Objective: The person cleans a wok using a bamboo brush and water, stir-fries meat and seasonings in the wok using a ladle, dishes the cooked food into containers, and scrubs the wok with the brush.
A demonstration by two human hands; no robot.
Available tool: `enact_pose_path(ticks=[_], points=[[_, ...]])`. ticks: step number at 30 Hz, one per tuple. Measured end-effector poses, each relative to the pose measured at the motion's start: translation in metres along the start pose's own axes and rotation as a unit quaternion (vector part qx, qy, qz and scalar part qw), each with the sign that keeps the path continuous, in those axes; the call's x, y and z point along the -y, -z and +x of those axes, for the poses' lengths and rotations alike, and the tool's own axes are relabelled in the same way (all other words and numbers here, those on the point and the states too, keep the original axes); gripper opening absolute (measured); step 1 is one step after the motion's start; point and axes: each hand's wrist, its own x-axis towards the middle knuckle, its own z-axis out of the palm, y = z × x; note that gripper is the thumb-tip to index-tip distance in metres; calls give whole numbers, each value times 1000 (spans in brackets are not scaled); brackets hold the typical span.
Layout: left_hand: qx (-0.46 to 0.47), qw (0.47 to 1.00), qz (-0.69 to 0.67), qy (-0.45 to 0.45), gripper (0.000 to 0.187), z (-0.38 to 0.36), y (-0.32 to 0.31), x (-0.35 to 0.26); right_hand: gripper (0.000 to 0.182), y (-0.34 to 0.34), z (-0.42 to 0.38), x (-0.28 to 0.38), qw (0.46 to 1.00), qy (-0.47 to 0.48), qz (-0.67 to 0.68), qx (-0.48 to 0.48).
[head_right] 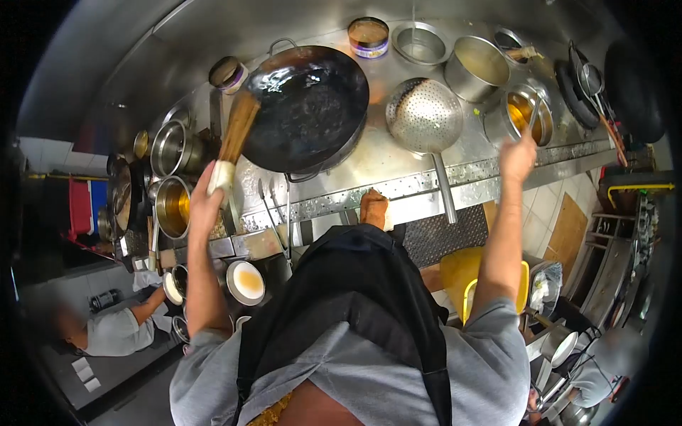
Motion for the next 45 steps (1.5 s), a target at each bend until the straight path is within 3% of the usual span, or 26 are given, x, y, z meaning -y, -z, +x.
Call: enact_pose_path(ticks=[1, 2, 3, 4, 6, 8, 10, 11, 13, 14, 16, 17, 18, 20, 21, 23, 27, 30, 32, 34, 35, 38, 40, 42, 44, 45], points=[[64, 996, 31, 57, 58, 15, 0, -48, 48, 26, -11, 67, 989, 17, 148, 13], [74, 995, 35, 54, 58, 31, -11, -61, 43, 19, -30, 111, 957, 69, 279, 26], [177, 971, 158, 19, 58, 50, -23, -71, 39, 44, -60, 168, 932, -16, 302, 200], [275, 920, 278, -18, 59, 70, -37, -78, 38, 10, -91, 192, 901, 216, 323, 192], [343, 847, 396, -89, 59, 108, -97, -48, 44, 42, -137, 288, 815, 237, 421, 319], [316, 855, 411, 16, 59, 170, -137, -29, 44, 14, -186, 335, 804, 294, 348, 382], [299, 864, 405, 19, 58, 211, -165, -23, 35, -4, -212, 359, 770, 332, 301, 454], [310, 858, 408, 14, 58, 205, -166, -38, 31, -15, -223, 362, 776, 359, 273, 441], [464, 771, 437, -10, 43, 189, -151, -92, 29, -24, -229, 367, 783, 377, 245, 430], [468, 767, 438, -15, 43, 176, -145, -98, 28, -24, -224, 370, 779, 377, 213, 453], [404, 761, 474, -181, 45, 150, -133, -104, 28, -23, -216, 370, 776, 370, 182, 478], [438, 728, 515, -115, 42, 165, -139, -105, 27, -21, -215, 369, 779, 366, 179, 477], [424, 722, 542, -70, 44, 200, -154, -60, 26, -18, -215, 368, 782, 361, 177, 477], [395, 747, 534, 19, 51, 225, -148, -74, 27, -18, -208, 364, 777, 364, 176, 483], [401, 743, 536, 16, 51, 223, -141, -91, 26, -17, -209, 362, 779, 366, 173, 479], [526, 689, 496, 44, 58, 208, -120, -127, 24, -18, -212, 359, 778, 377, 172, 473], [481, 724, 494, -38, 61, 195, -126, -107, 24, -13, -204, 355, 773, 390, 171, 470], [447, 768, 454, 63, 67, 224, -134, -86, 24, -9, -200, 353, 769, 385, 174, 480], [511, 706, 489, 48, 67, 230, -126, -99, 24, -5, -201, 351, 773, 384, 177, 473], [510, 691, 512, -7, 68, 188, -118, -144, 24, -10, -199, 351, 777, 388, 177, 464], [505, 688, 518, -63, 62, 189, -125, -129, 24, -11, -202, 350, 776, 390, 179, 464], [422, 743, 519, -3, 54, 240, -146, -56, 23, -15, -203, 350, 778, 375, 204, 462], [459, 737, 493, 58, 51, 247, -144, -62, 23, -7, -204, 352, 771, 374, 194, 477], [530, 680, 507, 23, 55, 210, -133, -114, 22, -9, -195, 350, 772, 373, 177, 482], [504, 708, 492, -53, 57, 186, -132, -124, 22, -11, -201, 351, 771, 378, 174, 482], [464, 744, 480, -33, 56, 193, -141, -105, 23, -10, -199, 350, 768, 373, 181, 488]])
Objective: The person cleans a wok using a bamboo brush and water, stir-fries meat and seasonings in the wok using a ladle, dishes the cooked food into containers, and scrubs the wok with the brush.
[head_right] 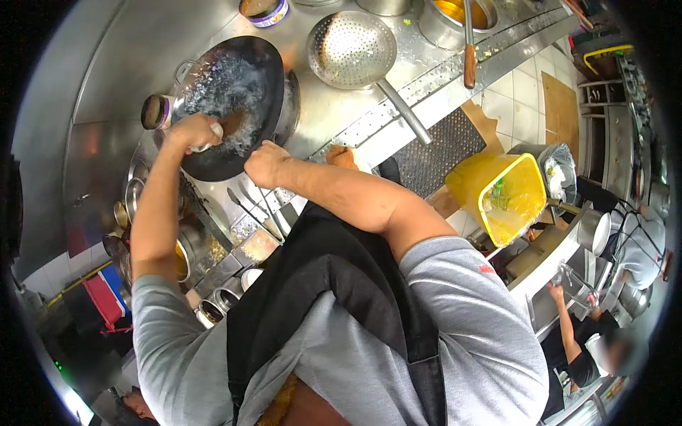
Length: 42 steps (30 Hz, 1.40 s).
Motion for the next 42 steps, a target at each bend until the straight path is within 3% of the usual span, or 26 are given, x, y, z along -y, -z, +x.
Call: enact_pose_path(ticks=[2, 4, 5, 7, 9, 10, 11, 13, 15, 17, 19, 21, 23, 25, 27, 29, 31, 33, 35, 37, 40, 42], points=[[-42, 998, -39, 28, 55, 27, -21, 15, 23, 5, -4, 0, 1000, 2, 10, -5], [-167, 946, -275, 38, 47, 37, -34, 22, 23, 4, -5, -2, 999, 10, 31, -25], [-128, 953, -271, 33, 44, 50, -45, 25, 23, 3, -6, 0, 999, 16, 28, -21], [-83, 976, -198, 39, 39, 1, -47, -7, 24, 7, -5, 1, 1000, 10, -1, -7], [-171, 984, -1, -45, 40, -37, -77, -14, 24, 16, -2, 12, 1000, 15, -19, 17], [-98, 994, 44, -20, 41, -53, -75, -16, 24, 18, -1, 18, 999, -13, -21, 30], [-101, 994, 36, -16, 41, -39, -84, 1, 24, 20, -2, 21, 998, -43, -24, 43], [-132, 983, 97, 78, 45, 19, -100, 47, 23, 14, -1, 22, 998, -41, -34, 41], [-231, 964, -44, 127, 44, 60, -76, 59, 22, -1, -3, 15, 999, -3, 8, -44], [-311, 934, -146, 99, 45, 71, -65, 29, 21, -1, -3, 11, 998, 4, -2, -60], [-285, 931, -223, 49, 55, 76, -66, -5, 22, 0, -7, 10, 998, 8, -5, -63], [-220, 931, -292, -14, 64, 37, -74, -27, 23, 5, -7, 12, 999, 6, -16, -52], [-242, 945, -211, -65, 59, -9, -96, -21, 24, 9, -5, 17, 999, 11, -24, -40], [-186, 975, -96, -76, 55, -59, -108, 5, 25, 12, -1, 21, 999, -38, -27, -1], [-134, 991, 12, -2, 54, -63, -125, 50, 27, 18, 3, 22, 997, -43, -45, 43], [-148, 980, 29, 131, 57, -55, -129, 96, 27, 23, 2, 25, 994, -76, -51, 53], [-207, 964, -53, 158, 60, -65, -123, 123, 25, 17, -6, 20, 996, -50, -68, 31], [-250, 946, -112, 173, 64, -78, -134, 126, 21, 24, -31, 20, 991, 6, -109, -76], [-399, 852, -283, 188, 68, -94, -162, 116, 14, 32, -59, 22, 982, 36, -111, -151], [-488, 766, -385, 167, 68, -109, -198, 100, 14, 48, -93, 29, 981, 57, -67, -173], [-576, 644, -484, 137, 65, -128, -248, 65, 19, 62, -128, 49, 973, 51, -25, -223], [-579, 588, -545, 145, 64, -143, -269, 38, 20, 63, -133, 57, 966, 52, 13, -254]])
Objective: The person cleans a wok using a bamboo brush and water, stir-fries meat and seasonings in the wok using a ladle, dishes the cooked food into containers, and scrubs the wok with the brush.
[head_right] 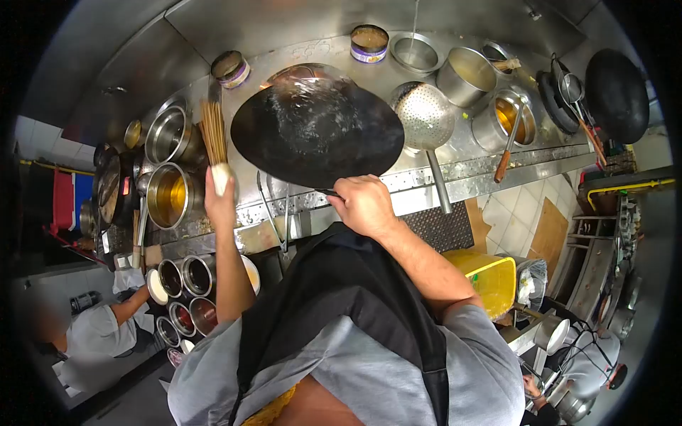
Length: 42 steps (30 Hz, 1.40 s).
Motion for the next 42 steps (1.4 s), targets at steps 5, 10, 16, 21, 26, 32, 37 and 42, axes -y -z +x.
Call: enact_pose_path(ticks=[5, 10, 16, 21, 26, 32, 37, 42], points=[[36, 994, -57, 87, 65, -53, -2, 58, 20, 11, 9, 22, 989, -64, 68, -111], [51, 988, -79, 120, 67, -74, -3, 90, 20, -3, 0, 21, 953, -177, 164, -186], [62, 991, -68, 101, 66, -72, 1, 97, 20, -9, -1, 11, 898, -237, 289, -230], [59, 992, -74, 88, 64, -67, 3, 86, 19, -17, -3, 8, 892, -220, 295, -263], [-4, 996, -81, 37, 62, -55, 6, 45, 21, -13, 1, 12, 957, -156, 182, -165], [-51, 988, -145, -21, 67, 26, 11, -35, 22, -44, 17, -23, 994, 91, 18, -53], [-39, 975, 55, -210, 69, 171, 17, -111, 16, -92, 53, -40, 995, 96, 12, 17], [-97, 972, 73, -202, 76, 273, -27, -143, 16, -121, 76, -48, 991, -15, -27, 134]])
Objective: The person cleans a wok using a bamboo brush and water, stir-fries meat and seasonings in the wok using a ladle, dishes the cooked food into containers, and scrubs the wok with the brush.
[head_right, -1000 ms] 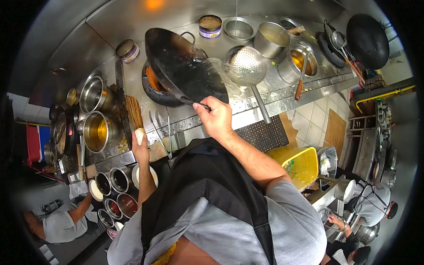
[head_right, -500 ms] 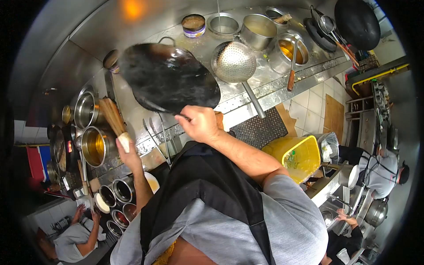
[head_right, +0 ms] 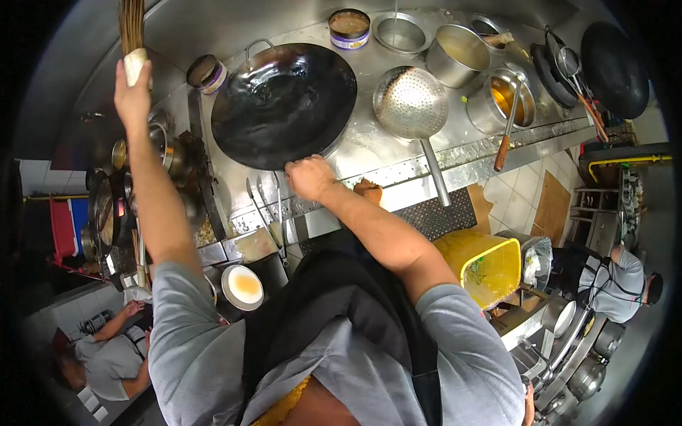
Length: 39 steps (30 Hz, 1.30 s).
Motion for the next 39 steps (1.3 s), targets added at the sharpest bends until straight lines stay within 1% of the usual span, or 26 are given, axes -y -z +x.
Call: enact_pose_path(ticks=[3, 4, 5, 6, 7, 9, 11, 13, 15, 17, 18, 19, 20, 21, 23, 26, 27, 28, 29, 30, 31, 32, 35, 36, 37, 39], points=[[-52, 998, -11, 30, 79, -37, -98, 55, 17, -5, 5, -3, 1000, -10, 5, 13], [36, 992, 58, 103, 82, -65, -129, 74, 17, -7, 4, -3, 1000, -12, 12, 15], [315, 913, 191, 174, 81, -72, -146, 99, 17, -7, 2, -2, 1000, -14, 11, 16], [417, 866, 103, 258, 79, -94, -135, 71, 18, -4, 1, -2, 1000, -3, 9, 19], [321, 916, 185, 154, 79, -102, -167, 115, 18, 0, 1, -4, 1000, 10, 3, 25], [188, 963, 134, 138, 77, -120, -166, 87, 19, 12, 3, -6, 1000, 11, -3, 26], [238, 948, 102, 185, 74, -160, -178, 60, 20, 11, -4, -5, 999, 15, -7, 36], [441, 874, 169, 116, 71, -202, -185, 30, 21, 5, 0, -10, 998, 36, 27, 40], [521, 853, -38, 22, 72, -240, -167, -2, 23, 1, 6, -10, 998, 42, 31, 26], [571, 816, -81, -37, 74, -244, -122, -10, 23, -2, 3, -9, 999, 17, 29, 36], [610, 791, 6, -42, 73, -225, -98, 1, 23, -3, 3, -7, 999, 3, 23, 40], [594, 787, 123, -112, 74, -201, -83, 21, 23, -1, 4, -4, 999, 6, 17, 44], [559, 749, 339, -108, 69, -178, -101, 62, 22, 2, 5, 1, 999, -1, 16, 39], [488, 805, 337, -20, 62, -144, -98, 92, 22, 3, 5, 4, 999, -6, 15, 35], [349, 889, 294, 27, 59, -97, -92, 86, 22, -1, 8, 5, 998, -20, 26, 49], [284, 937, 165, 123, 68, -101, -106, 60, 22, -8, 4, 5, 1000, 2, 14, 12], [271, 951, 90, 122, 68, -131, -146, 84, 21, -8, 5, 2, 1000, 9, 26, 15], [409, 882, 147, 180, 67, -151, -156, 65, 21, -9, 3, 1, 999, 14, 38, 18], [379, 903, 191, 65, 66, -198, -177, 65, 21, -9, 3, -1, 999, 17, 37, 18], [495, 862, 37, 101, 69, -225, -183, 51, 21, -9, 3, -4, 999, 24, 37, 32], [532, 839, -30, 109, 75, -246, -177, 24, 22, -7, 8, -7, 998, 34, 35, 43], [538, 843, 10, 21, 79, -246, -146, -9, 22, -7, 11, -5, 998, 34, 37, 40], [632, 768, -15, -102, 79, -207, -94, 33, 22, -4, 8, -2, 996, -19, 43, 71], [647, 748, 100, -108, 72, -178, -89, 59, 22, -4, 8, -1, 997, -22, 47, 62], [573, 756, 310, -67, 59, -157, -100, 96, 23, -4, 8, -1, 997, -24, 51, 56], [461, 810, 361, -16, 52, -93, -81, 93, 22, -2, 11, 1, 996, -31, 53, 61]])
